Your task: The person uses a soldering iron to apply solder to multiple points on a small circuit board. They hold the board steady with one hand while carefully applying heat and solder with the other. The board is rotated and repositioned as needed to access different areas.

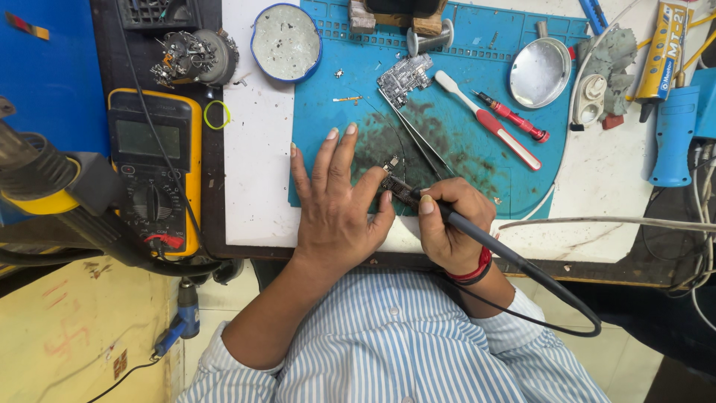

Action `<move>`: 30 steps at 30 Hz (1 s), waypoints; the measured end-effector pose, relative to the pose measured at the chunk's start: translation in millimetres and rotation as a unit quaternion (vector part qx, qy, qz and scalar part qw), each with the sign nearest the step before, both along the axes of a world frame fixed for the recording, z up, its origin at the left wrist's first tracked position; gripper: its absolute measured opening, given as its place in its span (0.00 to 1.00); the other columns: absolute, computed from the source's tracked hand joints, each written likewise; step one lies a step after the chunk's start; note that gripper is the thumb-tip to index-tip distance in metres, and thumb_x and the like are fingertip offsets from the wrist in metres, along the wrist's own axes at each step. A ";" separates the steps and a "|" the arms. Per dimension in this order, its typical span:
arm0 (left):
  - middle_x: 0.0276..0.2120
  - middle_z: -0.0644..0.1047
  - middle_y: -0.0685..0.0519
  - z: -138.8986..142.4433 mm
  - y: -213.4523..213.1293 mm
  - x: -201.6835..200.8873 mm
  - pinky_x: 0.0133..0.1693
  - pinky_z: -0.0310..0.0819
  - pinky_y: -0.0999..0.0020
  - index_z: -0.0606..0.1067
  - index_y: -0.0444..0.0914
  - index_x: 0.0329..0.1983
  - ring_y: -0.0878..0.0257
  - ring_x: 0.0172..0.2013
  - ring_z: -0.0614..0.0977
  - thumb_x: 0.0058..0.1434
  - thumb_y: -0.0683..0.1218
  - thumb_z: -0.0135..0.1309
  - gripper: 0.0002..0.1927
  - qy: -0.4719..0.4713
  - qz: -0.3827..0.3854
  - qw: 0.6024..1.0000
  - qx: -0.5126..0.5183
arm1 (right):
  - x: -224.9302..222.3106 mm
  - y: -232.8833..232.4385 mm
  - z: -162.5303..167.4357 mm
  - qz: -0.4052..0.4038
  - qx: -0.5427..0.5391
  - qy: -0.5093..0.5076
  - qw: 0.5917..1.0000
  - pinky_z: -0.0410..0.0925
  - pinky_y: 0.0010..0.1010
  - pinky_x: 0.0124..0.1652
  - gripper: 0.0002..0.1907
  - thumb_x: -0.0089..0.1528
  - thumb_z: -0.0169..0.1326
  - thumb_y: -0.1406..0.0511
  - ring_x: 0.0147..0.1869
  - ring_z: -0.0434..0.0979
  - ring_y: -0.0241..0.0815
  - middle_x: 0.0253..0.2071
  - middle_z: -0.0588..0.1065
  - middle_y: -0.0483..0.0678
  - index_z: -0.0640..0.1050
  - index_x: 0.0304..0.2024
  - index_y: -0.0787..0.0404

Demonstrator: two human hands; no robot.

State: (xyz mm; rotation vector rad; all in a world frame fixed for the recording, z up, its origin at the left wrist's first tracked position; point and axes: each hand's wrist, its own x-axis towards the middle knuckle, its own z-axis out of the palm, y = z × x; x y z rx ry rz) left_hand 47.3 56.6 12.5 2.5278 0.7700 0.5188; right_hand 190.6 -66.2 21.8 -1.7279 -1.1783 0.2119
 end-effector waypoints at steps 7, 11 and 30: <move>0.71 0.60 0.37 1.2 0.4 0.0 0.70 0.36 0.26 0.78 0.41 0.48 0.44 0.73 0.56 0.64 0.52 0.58 0.14 -0.002 0.001 1.000 -0.004 | -0.2 -0.1 0.8 -0.002 -0.010 -0.001 1.000 0.64 0.29 0.32 0.04 0.67 0.54 0.70 0.30 0.74 0.41 0.31 0.75 0.50 0.73 0.37 0.65; 0.71 0.60 0.37 2.0 0.3 0.3 0.70 0.36 0.26 0.78 0.41 0.48 0.44 0.73 0.56 0.64 0.52 0.58 0.14 -0.001 0.001 1.000 -0.005 | -0.5 0.1 1.2 -0.007 -0.009 0.006 1.000 0.65 0.29 0.32 0.05 0.67 0.55 0.70 0.30 0.74 0.40 0.31 0.75 0.50 0.73 0.37 0.66; 0.71 0.60 0.37 1.5 0.4 0.2 0.70 0.36 0.27 0.78 0.41 0.48 0.44 0.73 0.56 0.64 0.53 0.58 0.14 -0.001 0.000 1.000 -0.006 | -0.4 0.5 -0.1 -0.004 0.000 -0.005 1.000 0.65 0.29 0.32 0.04 0.66 0.55 0.71 0.29 0.74 0.41 0.31 0.75 0.50 0.73 0.37 0.66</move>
